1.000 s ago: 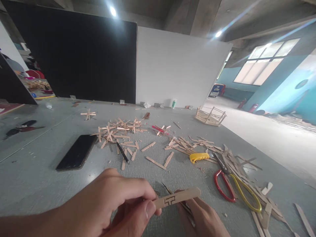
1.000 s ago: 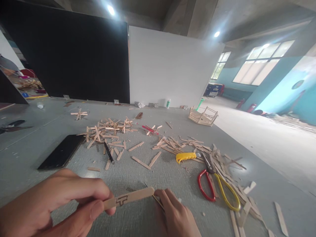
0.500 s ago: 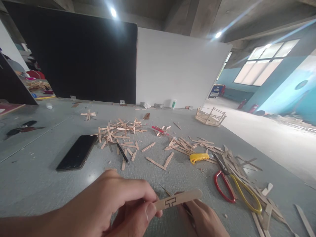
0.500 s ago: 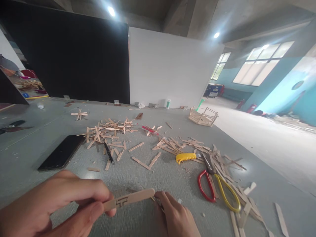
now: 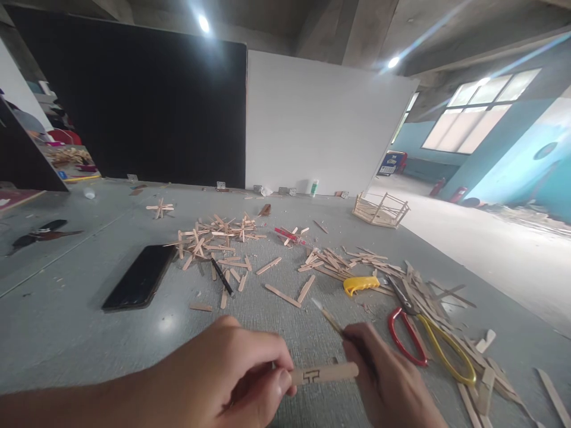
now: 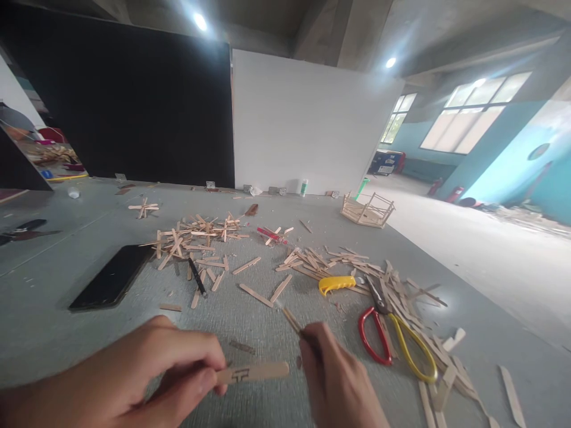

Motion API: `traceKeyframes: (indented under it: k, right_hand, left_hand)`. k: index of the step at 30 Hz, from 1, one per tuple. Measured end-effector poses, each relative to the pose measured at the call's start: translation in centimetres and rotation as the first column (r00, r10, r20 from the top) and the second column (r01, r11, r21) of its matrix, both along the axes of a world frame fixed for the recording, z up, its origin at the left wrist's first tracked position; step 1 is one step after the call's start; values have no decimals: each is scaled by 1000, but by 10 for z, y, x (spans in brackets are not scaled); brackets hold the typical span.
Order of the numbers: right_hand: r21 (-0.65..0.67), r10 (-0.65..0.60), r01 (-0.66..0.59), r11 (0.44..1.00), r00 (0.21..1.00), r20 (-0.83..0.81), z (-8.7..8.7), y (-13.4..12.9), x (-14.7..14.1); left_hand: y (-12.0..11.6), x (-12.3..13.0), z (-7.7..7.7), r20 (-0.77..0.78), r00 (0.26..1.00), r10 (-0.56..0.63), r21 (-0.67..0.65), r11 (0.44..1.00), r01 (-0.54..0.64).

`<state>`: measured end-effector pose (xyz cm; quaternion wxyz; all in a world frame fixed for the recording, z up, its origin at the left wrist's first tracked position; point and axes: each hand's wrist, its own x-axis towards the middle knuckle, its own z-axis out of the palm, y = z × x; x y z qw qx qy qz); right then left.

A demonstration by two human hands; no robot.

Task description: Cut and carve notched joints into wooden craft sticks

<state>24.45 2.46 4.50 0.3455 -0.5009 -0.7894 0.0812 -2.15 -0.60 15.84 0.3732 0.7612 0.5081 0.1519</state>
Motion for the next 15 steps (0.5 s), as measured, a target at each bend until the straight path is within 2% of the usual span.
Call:
traceKeyframes:
  k: [2,3,6,9,11,15]
  right_hand:
    - [50,-34,33,998,999,20,10,7,9]
    - [69,-20,17,997,999,38,12,10,12]
    - [45,150,-158,986,978,147,9,12,17]
    - [-10,325,-339,941,891,316,-5,8,14]
    - [-26,377,-402,915,830,411,-13,6,12]
    - [-33,376,-424,905,761,528,-21,3,13]
  left_hand:
    - [15,1,-11,-57,992,-115,-61,992,111]
    - [24,1,-20,-22,986,-167,-107,981,164]
    - [49,3,-56,80,979,-185,-251,947,200]
    - [64,4,-85,138,971,-195,-324,917,230]
    - [67,3,-94,150,967,-204,-341,908,244]
    - [66,3,-96,163,967,-197,-347,906,243]
